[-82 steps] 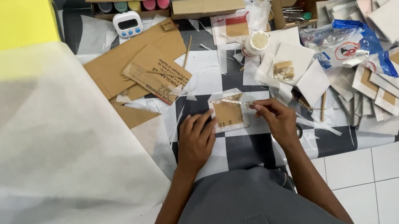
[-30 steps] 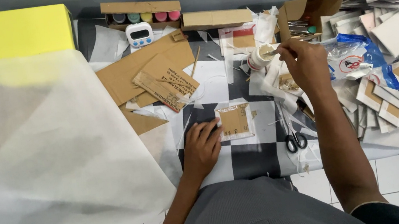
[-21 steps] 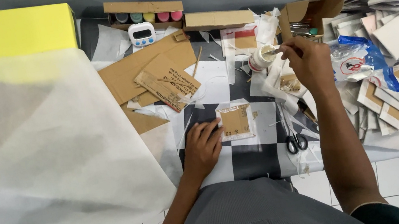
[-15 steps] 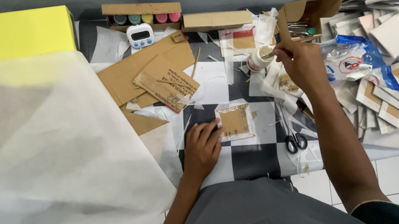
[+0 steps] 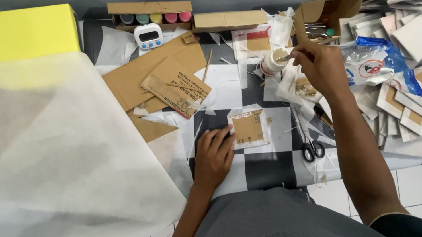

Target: Applying glue to cardboard pieces to assemble a structure and then trimming the edges with scissors.

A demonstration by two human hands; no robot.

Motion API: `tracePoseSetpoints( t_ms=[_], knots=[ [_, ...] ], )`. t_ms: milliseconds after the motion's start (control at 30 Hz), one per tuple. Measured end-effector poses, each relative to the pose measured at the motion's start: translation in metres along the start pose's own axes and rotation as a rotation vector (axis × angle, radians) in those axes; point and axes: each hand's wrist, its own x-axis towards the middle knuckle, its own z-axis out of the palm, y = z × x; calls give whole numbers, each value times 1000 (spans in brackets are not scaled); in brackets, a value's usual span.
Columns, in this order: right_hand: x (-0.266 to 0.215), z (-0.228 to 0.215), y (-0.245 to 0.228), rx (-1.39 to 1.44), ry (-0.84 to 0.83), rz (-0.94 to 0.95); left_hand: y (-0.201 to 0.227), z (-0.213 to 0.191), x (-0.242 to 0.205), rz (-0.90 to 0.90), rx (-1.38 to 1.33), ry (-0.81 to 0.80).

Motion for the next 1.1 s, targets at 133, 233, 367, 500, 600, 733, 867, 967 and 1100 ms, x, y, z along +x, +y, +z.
tracePoseSetpoints(
  t_ms=[133, 233, 367, 500, 600, 733, 867, 967, 1100],
  knots=[
    [-3, -23, -18, 72, 28, 76, 0, 0, 0, 6, 7, 10],
    [-6, -40, -17, 166, 64, 142, 1, -1, 1, 5, 6, 4],
    [-18, -57, -23, 362, 104, 240, 2, -2, 1, 0, 6, 0],
    [-41, -56, -21, 600, 123, 352, 0, -1, 0, 14, 22, -6],
    [-63, -51, -33, 700, 112, 360, 1, 0, 1, 32, 18, 13],
    [-102, -26, -45, 717, 108, 407, -2, 3, 0, 39, 25, 12],
    [-137, 10, -44, 681, 97, 400, -1, 3, 0, 37, 36, 19],
    [-150, 21, -41, 617, 111, 380, 1, 2, 1, 40, 31, 13],
    [-156, 30, -35, 534, 112, 397, 1, 1, 1, 41, 43, 13]
  ],
)
